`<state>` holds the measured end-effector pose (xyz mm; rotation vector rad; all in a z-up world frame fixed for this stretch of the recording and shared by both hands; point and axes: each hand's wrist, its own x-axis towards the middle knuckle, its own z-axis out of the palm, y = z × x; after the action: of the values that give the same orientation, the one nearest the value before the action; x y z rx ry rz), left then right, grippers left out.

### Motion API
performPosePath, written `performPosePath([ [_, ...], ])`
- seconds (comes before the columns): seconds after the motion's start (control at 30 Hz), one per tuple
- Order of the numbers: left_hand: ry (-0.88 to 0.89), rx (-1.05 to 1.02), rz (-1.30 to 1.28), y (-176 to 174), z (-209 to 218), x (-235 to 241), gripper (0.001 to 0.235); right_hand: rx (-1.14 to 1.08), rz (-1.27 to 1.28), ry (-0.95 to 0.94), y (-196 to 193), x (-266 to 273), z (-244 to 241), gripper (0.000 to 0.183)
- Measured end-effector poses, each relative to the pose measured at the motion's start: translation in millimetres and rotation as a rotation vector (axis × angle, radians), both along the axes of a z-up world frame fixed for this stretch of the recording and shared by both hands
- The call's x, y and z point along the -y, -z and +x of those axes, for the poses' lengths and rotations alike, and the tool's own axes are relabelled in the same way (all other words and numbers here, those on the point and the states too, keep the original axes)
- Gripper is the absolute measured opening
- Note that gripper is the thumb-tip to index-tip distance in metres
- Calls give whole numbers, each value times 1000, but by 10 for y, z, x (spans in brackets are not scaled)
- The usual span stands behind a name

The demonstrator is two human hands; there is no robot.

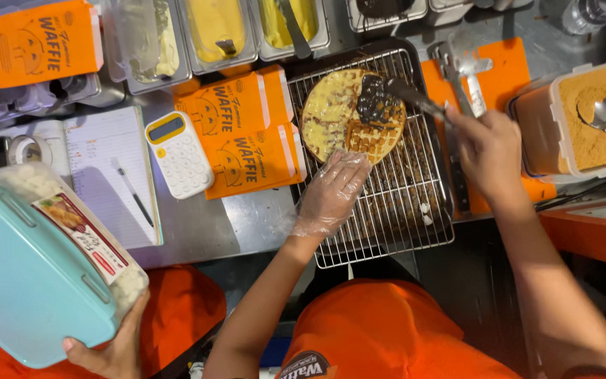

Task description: The person assembles waffles by spreading chocolate and yellow sauces, adding marshmallows, and folding them. They use a spatula to handle the waffles and place them into orange paper bags for packaging.

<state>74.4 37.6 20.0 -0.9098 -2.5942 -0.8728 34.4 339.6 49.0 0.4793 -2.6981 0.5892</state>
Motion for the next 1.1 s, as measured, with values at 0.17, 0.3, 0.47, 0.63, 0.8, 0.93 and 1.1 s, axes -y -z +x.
performPosePath([
  [0.17, 6, 25, 3, 19, 22, 24, 42, 18, -34, -29, 53, 32, 356, 31],
  [0.3, 9, 12, -18, 13, 6, 31, 43, -91, 53, 29, -21, -12, 261, 31],
  [0.47, 10, 17, 1, 16, -4, 27, 42, -88, 56, -68, 83, 227, 14, 40],
  [0.63, 7, 26, 11, 9, -8, 22, 41, 135, -116, -39, 134, 317, -198, 40],
  [0.8, 4, 23, 18, -44, -4, 39, 41, 424, -349, -116, -51, 77, 119, 32],
  [0.93, -3, 26, 58, -2, 6, 33, 42, 405, -288, -34, 15, 57, 63, 30],
  [1.1, 0, 52, 51, 39, 4, 34, 39, 196, -25, -41, -77, -15, 398, 36],
])
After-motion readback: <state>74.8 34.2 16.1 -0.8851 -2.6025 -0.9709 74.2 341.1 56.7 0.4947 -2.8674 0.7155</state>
